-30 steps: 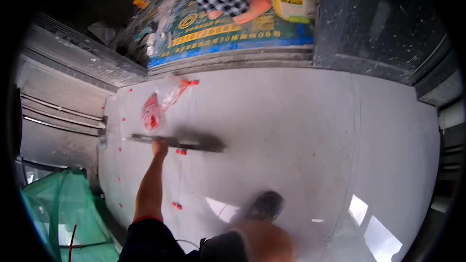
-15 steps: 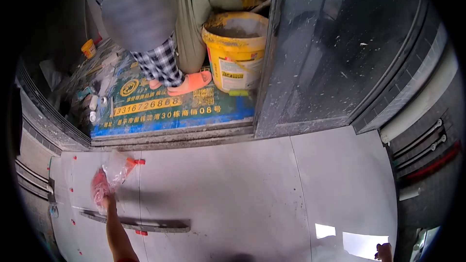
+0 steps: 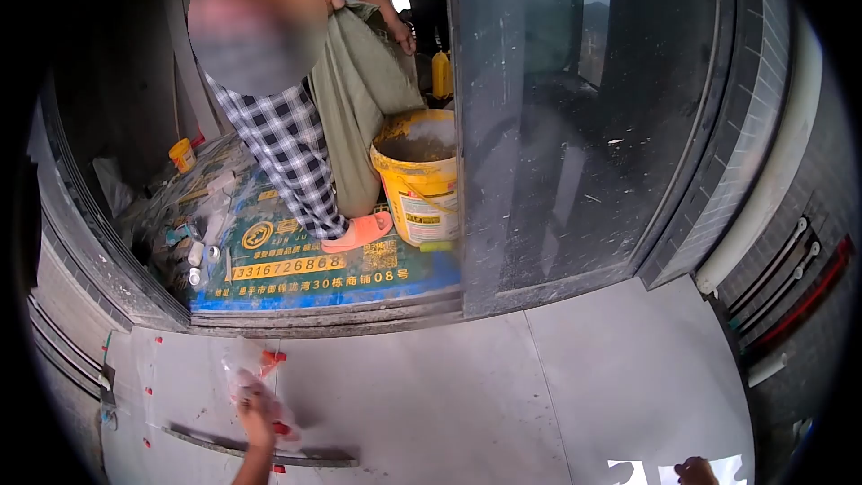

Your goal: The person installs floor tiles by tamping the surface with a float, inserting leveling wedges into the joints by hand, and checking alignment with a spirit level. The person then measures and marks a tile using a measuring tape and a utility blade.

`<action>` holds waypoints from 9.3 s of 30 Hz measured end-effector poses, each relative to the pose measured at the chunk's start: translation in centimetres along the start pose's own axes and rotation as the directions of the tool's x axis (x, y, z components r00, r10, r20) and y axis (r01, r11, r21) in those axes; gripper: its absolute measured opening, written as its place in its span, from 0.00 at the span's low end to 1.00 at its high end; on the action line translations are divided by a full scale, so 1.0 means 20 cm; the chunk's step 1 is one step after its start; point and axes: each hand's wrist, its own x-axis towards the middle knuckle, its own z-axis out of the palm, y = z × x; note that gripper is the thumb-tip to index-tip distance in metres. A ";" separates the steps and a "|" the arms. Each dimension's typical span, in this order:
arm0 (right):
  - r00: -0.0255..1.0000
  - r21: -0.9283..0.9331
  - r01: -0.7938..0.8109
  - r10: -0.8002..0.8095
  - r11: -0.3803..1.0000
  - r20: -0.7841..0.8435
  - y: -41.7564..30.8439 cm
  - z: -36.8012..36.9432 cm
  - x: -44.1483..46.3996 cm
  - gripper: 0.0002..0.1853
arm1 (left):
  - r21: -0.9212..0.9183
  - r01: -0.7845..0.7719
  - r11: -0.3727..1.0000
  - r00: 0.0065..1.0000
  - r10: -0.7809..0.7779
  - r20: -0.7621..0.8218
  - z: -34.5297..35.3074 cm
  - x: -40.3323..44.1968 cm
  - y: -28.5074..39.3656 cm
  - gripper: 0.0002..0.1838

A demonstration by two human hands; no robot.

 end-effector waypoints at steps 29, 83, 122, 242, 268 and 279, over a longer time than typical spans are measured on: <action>0.923 -0.103 0.304 -0.266 0.947 0.278 -0.48 0.36 -0.48 0.32 | 0.370 -0.921 -0.120 0.376 -0.519 0.768 1.09 -0.67 -0.51 0.30; 0.613 0.942 -0.250 -0.715 0.226 0.334 -1.69 0.29 -0.61 0.26 | 0.078 0.630 0.773 0.360 -0.379 0.853 1.48 -1.37 -0.25 0.09; 0.297 -0.442 0.782 -0.887 0.439 -0.353 -2.64 -0.39 1.13 0.08 | -0.096 -0.879 0.467 0.066 0.318 0.946 2.37 -0.88 -0.99 0.22; 0.886 -0.168 0.434 -0.453 0.885 -0.100 -1.75 0.24 0.07 0.45 | -0.019 -0.900 0.435 0.072 0.193 0.978 2.21 -1.14 -0.94 0.28; 0.695 -0.113 0.552 -0.531 0.826 -0.485 -1.97 0.39 -0.08 0.24 | -0.094 -0.920 0.379 0.006 0.254 0.967 2.27 -1.15 -0.99 0.25; 0.698 0.182 0.704 -0.624 0.686 -0.351 -1.83 0.96 -0.52 0.15 | -0.035 -0.946 0.322 -0.041 -0.012 0.999 2.27 -1.32 -0.80 0.26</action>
